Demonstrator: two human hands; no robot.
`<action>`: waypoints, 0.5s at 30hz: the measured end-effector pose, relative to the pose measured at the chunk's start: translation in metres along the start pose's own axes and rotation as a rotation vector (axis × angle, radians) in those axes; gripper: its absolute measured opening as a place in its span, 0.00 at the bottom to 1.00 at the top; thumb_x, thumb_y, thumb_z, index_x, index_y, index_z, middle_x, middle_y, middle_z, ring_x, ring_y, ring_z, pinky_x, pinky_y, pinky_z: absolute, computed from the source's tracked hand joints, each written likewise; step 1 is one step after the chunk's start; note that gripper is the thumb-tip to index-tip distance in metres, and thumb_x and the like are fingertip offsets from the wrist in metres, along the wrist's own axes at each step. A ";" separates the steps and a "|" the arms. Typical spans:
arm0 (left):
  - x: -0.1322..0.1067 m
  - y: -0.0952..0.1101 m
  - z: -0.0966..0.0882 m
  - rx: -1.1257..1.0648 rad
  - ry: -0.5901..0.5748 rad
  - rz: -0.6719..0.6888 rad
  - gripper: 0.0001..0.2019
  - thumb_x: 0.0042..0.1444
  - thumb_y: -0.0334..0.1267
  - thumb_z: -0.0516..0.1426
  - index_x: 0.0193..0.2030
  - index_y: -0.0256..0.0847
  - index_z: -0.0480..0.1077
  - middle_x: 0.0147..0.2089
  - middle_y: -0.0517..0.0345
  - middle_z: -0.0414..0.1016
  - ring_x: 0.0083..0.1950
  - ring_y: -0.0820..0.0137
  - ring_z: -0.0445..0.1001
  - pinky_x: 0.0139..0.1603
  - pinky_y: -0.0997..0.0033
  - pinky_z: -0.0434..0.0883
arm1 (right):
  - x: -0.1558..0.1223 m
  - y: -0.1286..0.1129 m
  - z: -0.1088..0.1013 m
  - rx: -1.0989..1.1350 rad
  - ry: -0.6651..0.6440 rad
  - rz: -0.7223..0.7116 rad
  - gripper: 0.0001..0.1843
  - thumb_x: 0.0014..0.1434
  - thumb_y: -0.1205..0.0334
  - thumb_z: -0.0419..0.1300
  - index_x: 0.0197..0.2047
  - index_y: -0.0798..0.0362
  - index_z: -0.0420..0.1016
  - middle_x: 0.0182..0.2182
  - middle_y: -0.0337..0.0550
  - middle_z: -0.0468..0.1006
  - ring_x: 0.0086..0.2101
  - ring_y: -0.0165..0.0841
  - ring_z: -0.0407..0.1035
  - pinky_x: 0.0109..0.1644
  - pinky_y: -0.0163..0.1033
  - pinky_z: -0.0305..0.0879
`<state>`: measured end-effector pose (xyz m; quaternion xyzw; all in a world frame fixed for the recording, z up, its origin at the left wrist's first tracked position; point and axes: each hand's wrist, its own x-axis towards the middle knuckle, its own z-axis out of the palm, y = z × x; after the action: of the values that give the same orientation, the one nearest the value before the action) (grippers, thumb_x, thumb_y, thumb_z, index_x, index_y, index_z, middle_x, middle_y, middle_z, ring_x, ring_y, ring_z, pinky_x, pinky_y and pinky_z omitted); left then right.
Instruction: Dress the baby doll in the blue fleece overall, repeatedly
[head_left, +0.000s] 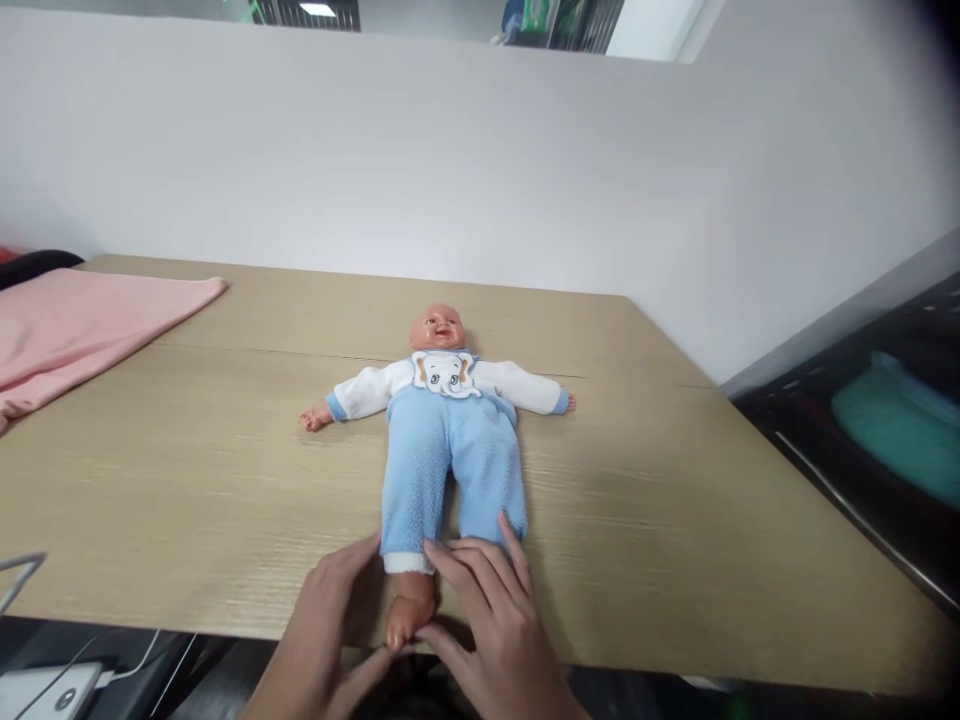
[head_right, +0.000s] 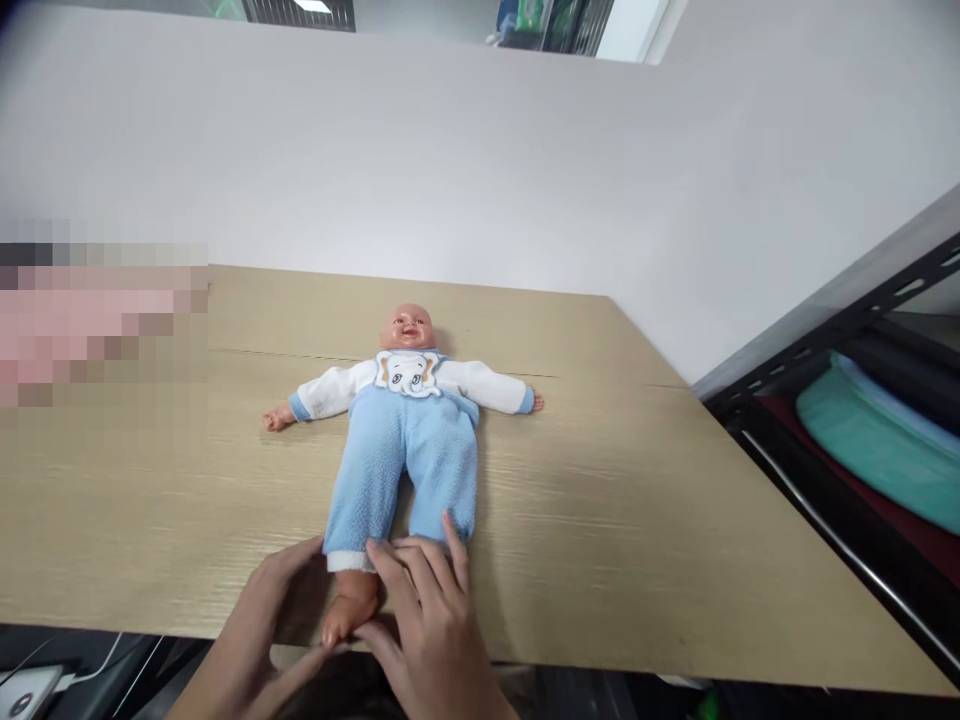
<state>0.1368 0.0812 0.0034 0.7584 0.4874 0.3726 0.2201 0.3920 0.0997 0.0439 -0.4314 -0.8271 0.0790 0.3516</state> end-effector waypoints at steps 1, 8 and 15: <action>0.002 -0.002 -0.003 0.019 0.000 0.005 0.39 0.68 0.48 0.69 0.82 0.61 0.59 0.70 0.45 0.82 0.64 0.42 0.85 0.60 0.40 0.86 | -0.001 -0.001 0.003 0.009 0.018 0.001 0.32 0.71 0.60 0.72 0.75 0.46 0.72 0.52 0.45 0.89 0.53 0.49 0.84 0.84 0.71 0.57; 0.007 -0.005 -0.024 0.057 -0.031 0.056 0.41 0.59 0.50 0.73 0.77 0.73 0.64 0.65 0.51 0.85 0.60 0.41 0.86 0.53 0.38 0.88 | -0.009 0.018 -0.028 0.025 0.069 0.002 0.35 0.67 0.57 0.68 0.75 0.39 0.68 0.59 0.50 0.86 0.59 0.60 0.80 0.81 0.82 0.54; 0.070 0.019 -0.050 0.054 -0.018 0.120 0.28 0.66 0.55 0.69 0.69 0.60 0.68 0.73 0.46 0.75 0.72 0.42 0.75 0.68 0.35 0.79 | 0.005 0.157 -0.096 -0.216 0.202 0.192 0.35 0.73 0.47 0.67 0.77 0.42 0.66 0.65 0.56 0.79 0.66 0.61 0.73 0.77 0.77 0.64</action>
<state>0.1258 0.1346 0.0718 0.7951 0.4490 0.3652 0.1813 0.5558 0.1834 0.0497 -0.5493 -0.7463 -0.0207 0.3753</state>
